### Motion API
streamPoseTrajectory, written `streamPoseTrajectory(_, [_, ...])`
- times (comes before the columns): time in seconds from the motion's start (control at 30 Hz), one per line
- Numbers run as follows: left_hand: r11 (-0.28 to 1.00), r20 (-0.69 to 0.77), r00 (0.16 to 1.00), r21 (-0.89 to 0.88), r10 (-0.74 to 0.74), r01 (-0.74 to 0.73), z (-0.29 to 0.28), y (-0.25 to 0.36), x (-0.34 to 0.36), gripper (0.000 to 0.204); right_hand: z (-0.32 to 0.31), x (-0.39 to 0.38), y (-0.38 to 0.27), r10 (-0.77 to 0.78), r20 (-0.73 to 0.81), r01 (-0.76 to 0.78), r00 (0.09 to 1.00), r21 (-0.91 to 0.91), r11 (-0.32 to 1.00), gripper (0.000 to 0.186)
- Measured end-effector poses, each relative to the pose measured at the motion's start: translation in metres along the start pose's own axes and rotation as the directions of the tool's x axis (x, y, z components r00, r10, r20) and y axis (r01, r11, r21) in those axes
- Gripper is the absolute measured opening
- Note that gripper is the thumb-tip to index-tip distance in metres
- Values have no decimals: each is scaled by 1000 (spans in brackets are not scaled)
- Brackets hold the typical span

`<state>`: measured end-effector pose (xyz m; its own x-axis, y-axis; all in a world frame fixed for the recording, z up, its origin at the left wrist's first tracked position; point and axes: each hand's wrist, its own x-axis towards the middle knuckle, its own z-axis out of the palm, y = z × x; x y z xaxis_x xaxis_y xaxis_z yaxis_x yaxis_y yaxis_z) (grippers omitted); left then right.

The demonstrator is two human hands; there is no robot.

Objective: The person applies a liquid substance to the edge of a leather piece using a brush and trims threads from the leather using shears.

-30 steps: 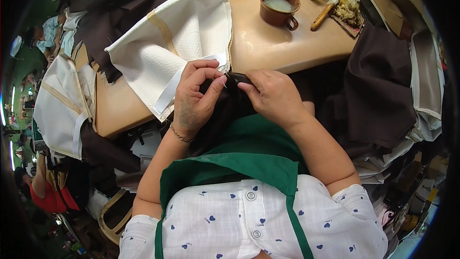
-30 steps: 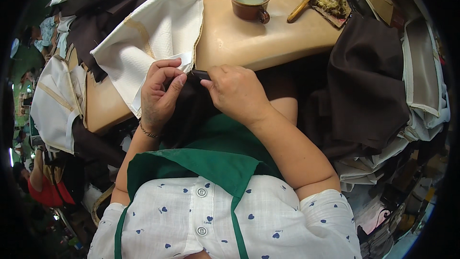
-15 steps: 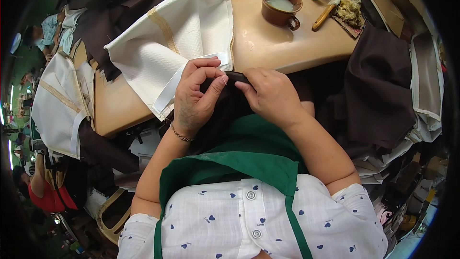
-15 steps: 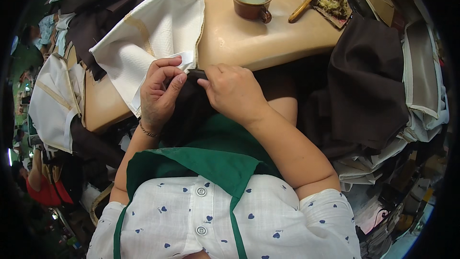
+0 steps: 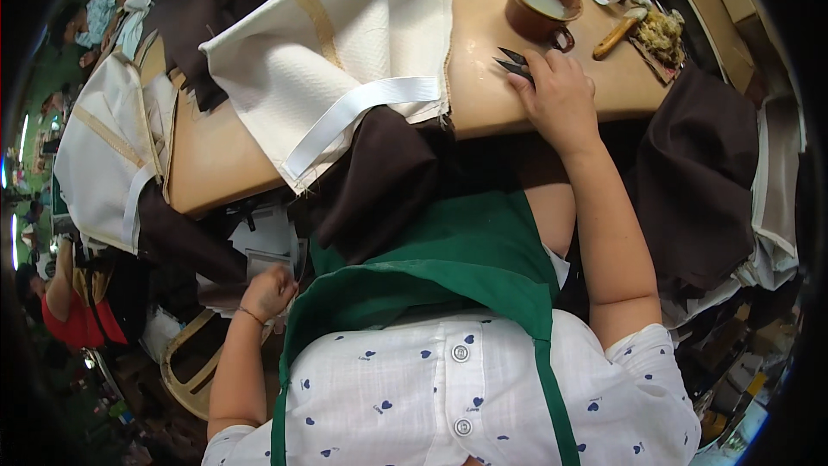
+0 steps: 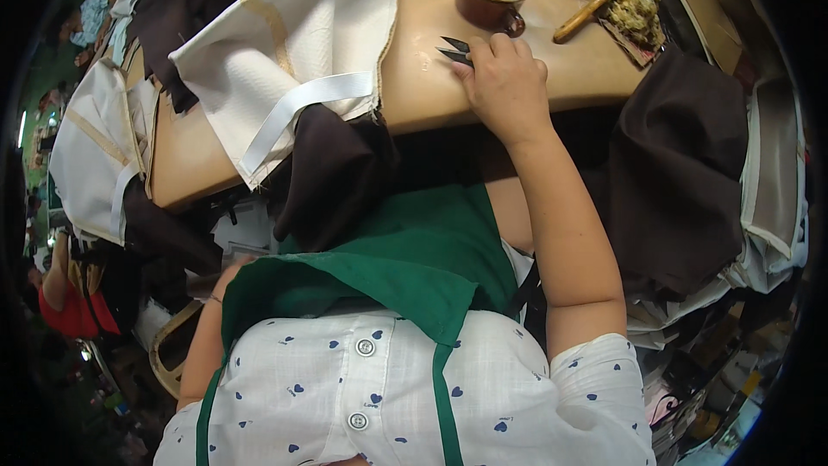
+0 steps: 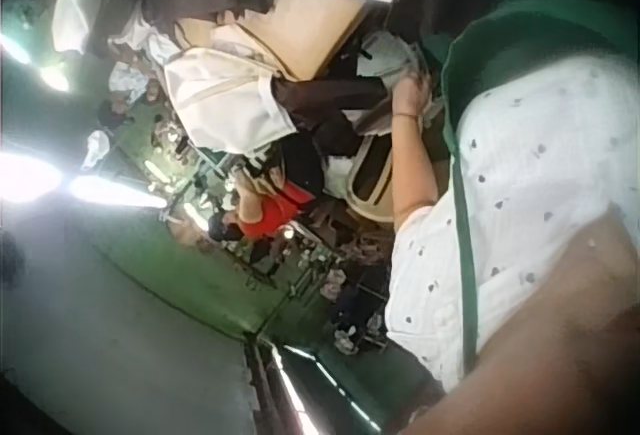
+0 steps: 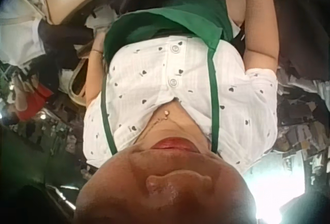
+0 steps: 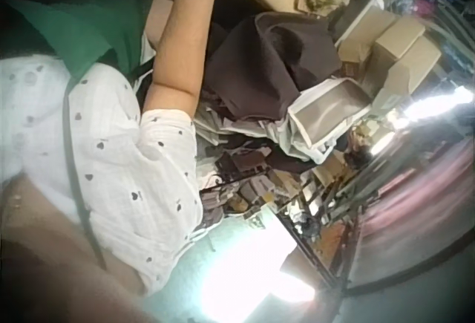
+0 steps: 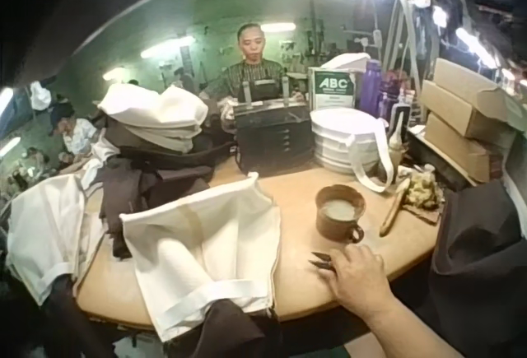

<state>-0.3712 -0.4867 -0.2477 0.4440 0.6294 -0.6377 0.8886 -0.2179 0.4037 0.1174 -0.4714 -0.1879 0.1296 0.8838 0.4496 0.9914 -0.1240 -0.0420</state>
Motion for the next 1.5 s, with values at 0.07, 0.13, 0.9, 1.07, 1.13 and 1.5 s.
streamPoseTrajectory(0.07, [943, 154, 942, 198, -298, 266, 33, -32, -16, 30, 7, 0, 3, -1, 3, 1, 1000, -42, 999, 35])
streamPoseTrajectory(0.13, [898, 234, 876, 239, -422, 369, 54, -35, -28, 31, 10, -2, 4, -36, -129, 22, 991, -105, 994, 37])
streamPoseTrajectory(0.9, [444, -342, 933, -857, -110, -262, -48, 124, 42, 35, 3, -32, -79, 60, 541, -542, 839, 840, 4, 8])
streamPoseTrajectory(1.07, [173, -551, 826, -831, -118, -529, -34, 157, 84, 29, 5, -32, -88, 48, 597, -561, 801, 775, -292, 6])
streamPoseTrajectory(1.13, [-327, -516, 852, -793, -85, -513, -54, 164, 70, 25, 8, -31, -77, 100, 603, -544, 791, 770, -333, 6])
streamPoseTrajectory(1.5, [410, -546, 822, -795, -164, -447, -42, 135, 54, 24, 3, -44, -61, 115, 419, -432, 901, 836, 338, 23])
